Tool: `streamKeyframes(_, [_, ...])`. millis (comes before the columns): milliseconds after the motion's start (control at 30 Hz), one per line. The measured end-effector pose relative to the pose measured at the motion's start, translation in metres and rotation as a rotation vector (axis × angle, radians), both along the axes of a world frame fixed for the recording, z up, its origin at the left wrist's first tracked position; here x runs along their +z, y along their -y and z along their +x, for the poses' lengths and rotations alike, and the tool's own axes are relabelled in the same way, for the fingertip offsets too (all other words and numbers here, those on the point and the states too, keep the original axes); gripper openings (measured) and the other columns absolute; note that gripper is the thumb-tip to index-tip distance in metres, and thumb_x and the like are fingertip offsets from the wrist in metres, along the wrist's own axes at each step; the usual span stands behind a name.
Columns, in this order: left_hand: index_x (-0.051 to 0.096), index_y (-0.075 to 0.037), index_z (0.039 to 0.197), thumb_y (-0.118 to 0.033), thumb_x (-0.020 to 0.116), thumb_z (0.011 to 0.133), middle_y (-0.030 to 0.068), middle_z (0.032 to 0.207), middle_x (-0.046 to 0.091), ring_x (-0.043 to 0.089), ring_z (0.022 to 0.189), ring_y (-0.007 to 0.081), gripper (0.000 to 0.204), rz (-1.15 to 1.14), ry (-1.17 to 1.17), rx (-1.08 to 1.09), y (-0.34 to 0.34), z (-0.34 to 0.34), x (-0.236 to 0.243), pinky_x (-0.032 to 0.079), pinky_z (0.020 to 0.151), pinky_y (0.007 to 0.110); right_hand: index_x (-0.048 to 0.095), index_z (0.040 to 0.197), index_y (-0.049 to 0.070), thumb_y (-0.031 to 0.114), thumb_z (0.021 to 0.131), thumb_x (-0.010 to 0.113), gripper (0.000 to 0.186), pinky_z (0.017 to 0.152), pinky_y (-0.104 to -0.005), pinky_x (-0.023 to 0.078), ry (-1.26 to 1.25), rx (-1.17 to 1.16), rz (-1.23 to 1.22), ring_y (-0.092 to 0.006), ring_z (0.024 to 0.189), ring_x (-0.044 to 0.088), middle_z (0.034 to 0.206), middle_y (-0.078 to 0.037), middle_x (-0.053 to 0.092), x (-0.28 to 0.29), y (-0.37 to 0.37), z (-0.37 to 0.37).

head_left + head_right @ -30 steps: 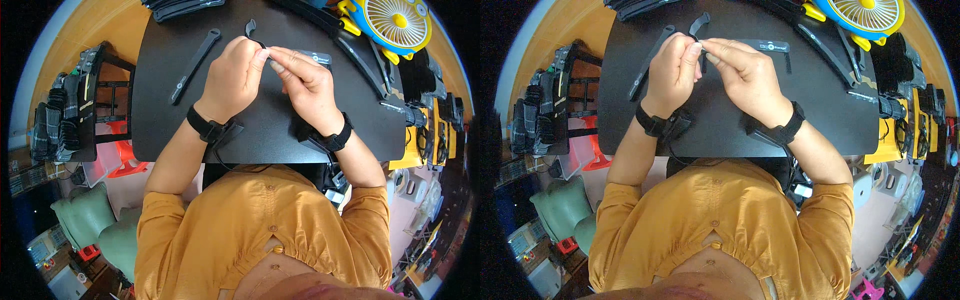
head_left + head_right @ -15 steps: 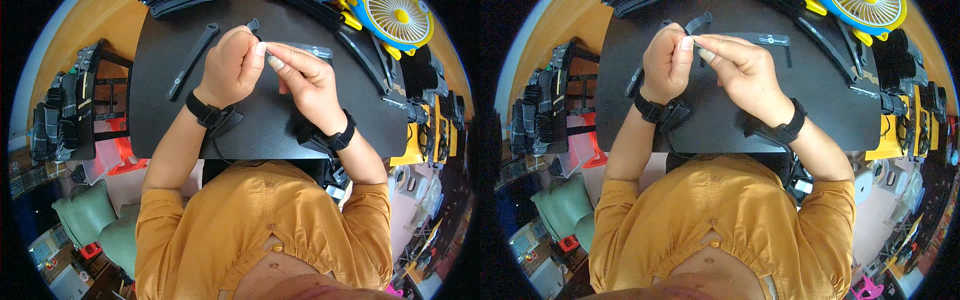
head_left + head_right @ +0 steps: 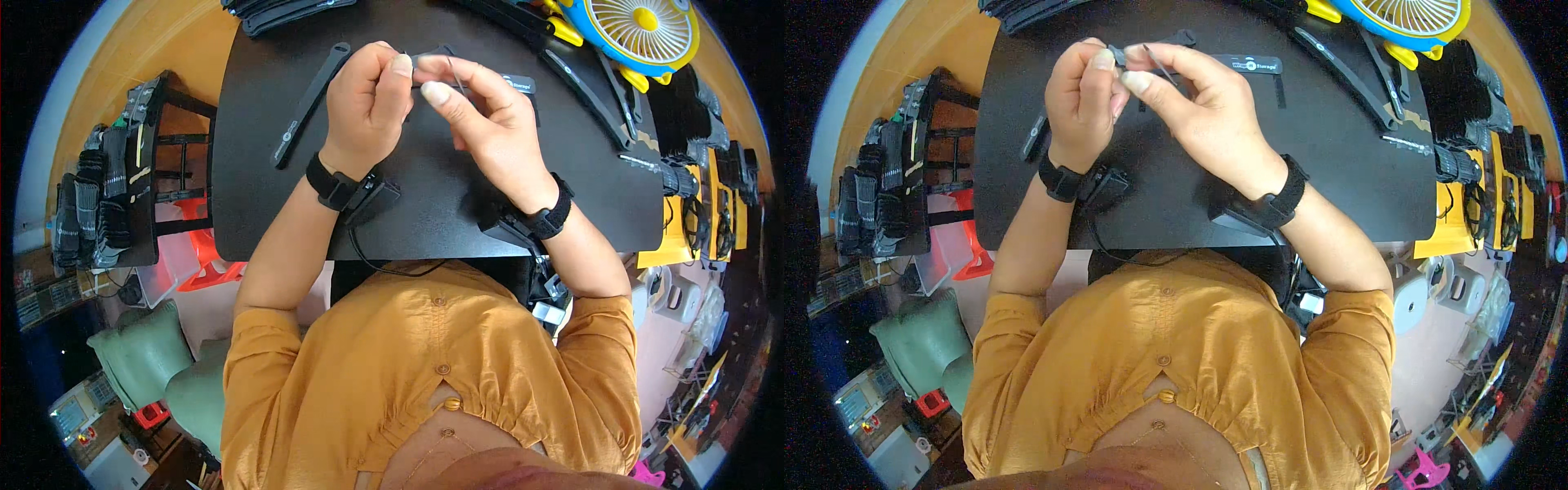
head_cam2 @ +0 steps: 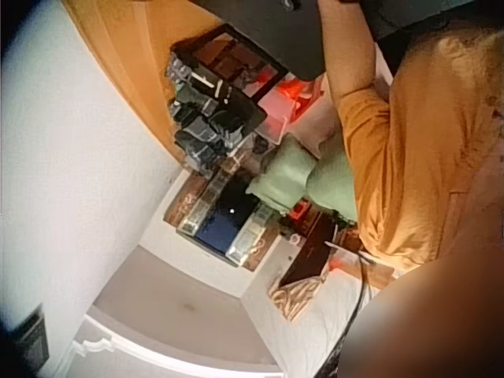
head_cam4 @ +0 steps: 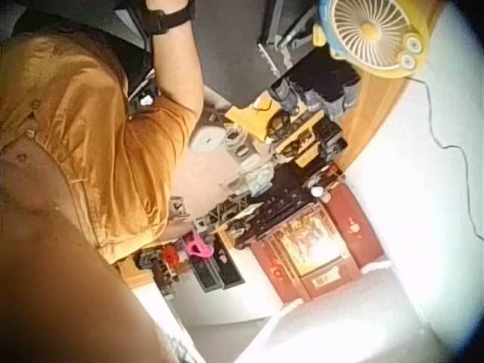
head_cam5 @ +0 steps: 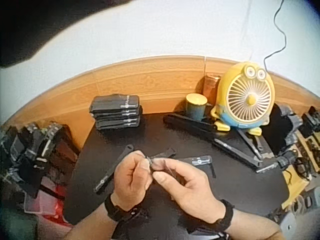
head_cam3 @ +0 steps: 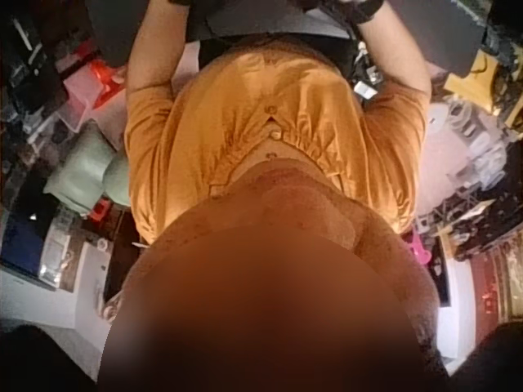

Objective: Replacing or repairing a component on a black watch strap using a precision tool.

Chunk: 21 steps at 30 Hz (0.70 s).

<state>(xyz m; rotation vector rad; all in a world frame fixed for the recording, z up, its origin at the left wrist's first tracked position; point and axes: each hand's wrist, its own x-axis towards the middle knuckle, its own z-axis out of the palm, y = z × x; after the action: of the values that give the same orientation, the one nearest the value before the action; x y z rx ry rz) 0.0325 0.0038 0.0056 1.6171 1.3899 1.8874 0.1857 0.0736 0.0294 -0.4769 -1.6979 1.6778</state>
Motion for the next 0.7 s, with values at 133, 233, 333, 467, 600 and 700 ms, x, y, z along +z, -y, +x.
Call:
streamKeyframes(133, [0.054,-0.003,0.082,-0.009,0.054,0.096,0.0039,0.067,0.051,0.049,0.056,0.0131,0.016,-0.004,-0.071,0.050,0.0006,0.0050,0.0029,0.040,0.053,0.028,0.071,0.109,0.004,0.015,0.089,0.070,0.023,0.074,-0.0264,0.053,0.066,-0.095,0.258,-0.0138,0.083,0.067,0.097,-0.007,0.072,-0.0041,-0.0051,0.0003])
streamKeyframes(233, [0.054,-0.002,0.083,-0.008,0.054,0.095,0.0064,0.070,0.052,0.051,0.060,0.0179,0.013,0.011,-0.139,0.054,0.0008,0.0063,0.0023,0.041,0.056,0.030,0.071,0.106,0.003,0.014,0.087,0.071,0.021,0.076,-0.0284,0.053,0.060,-0.131,0.311,-0.0171,0.084,0.069,0.094,-0.010,0.072,-0.0054,-0.0058,0.0017])
streamKeyframes(333, [0.054,-0.002,0.084,-0.007,0.054,0.094,0.0088,0.073,0.053,0.053,0.062,0.0233,0.011,0.012,-0.206,0.073,0.0005,0.0067,0.0010,0.042,0.058,0.032,0.071,0.103,0.003,0.012,0.087,0.069,0.018,0.074,-0.0297,0.054,0.041,-0.184,0.470,-0.0213,0.083,0.069,0.092,-0.012,0.071,-0.0039,-0.0054,0.0020])
streamKeyframes(467, [0.054,-0.002,0.084,-0.007,0.055,0.092,0.0120,0.074,0.053,0.053,0.064,0.0297,0.009,0.010,-0.326,0.115,0.0002,0.0072,0.0024,0.044,0.059,0.035,0.070,0.101,0.003,0.008,0.088,0.064,0.015,0.070,-0.0333,0.054,0.012,-0.238,0.651,-0.0283,0.079,0.068,0.087,-0.015,0.069,-0.0035,-0.0045,0.0013])
streamKeyframes(600, [0.054,-0.002,0.084,-0.006,0.056,0.091,0.0133,0.075,0.054,0.054,0.065,0.0316,0.008,0.023,-0.421,0.145,-0.0005,0.0092,0.0054,0.045,0.059,0.038,0.069,0.099,0.003,0.007,0.089,0.063,0.013,0.068,-0.0347,0.053,0.033,-0.278,0.679,-0.0302,0.076,0.067,0.083,-0.016,0.067,-0.0054,-0.0032,0.0004])
streamKeyframes(700, [0.054,-0.003,0.084,-0.006,0.057,0.090,0.0136,0.075,0.054,0.055,0.066,0.0324,0.008,0.021,-0.464,0.192,-0.0024,0.0102,0.0049,0.045,0.059,0.039,0.069,0.097,0.002,0.007,0.089,0.062,0.012,0.068,-0.0354,0.053,0.077,-0.306,0.667,-0.0315,0.075,0.067,0.083,-0.016,0.067,-0.0043,-0.0021,-0.0017])
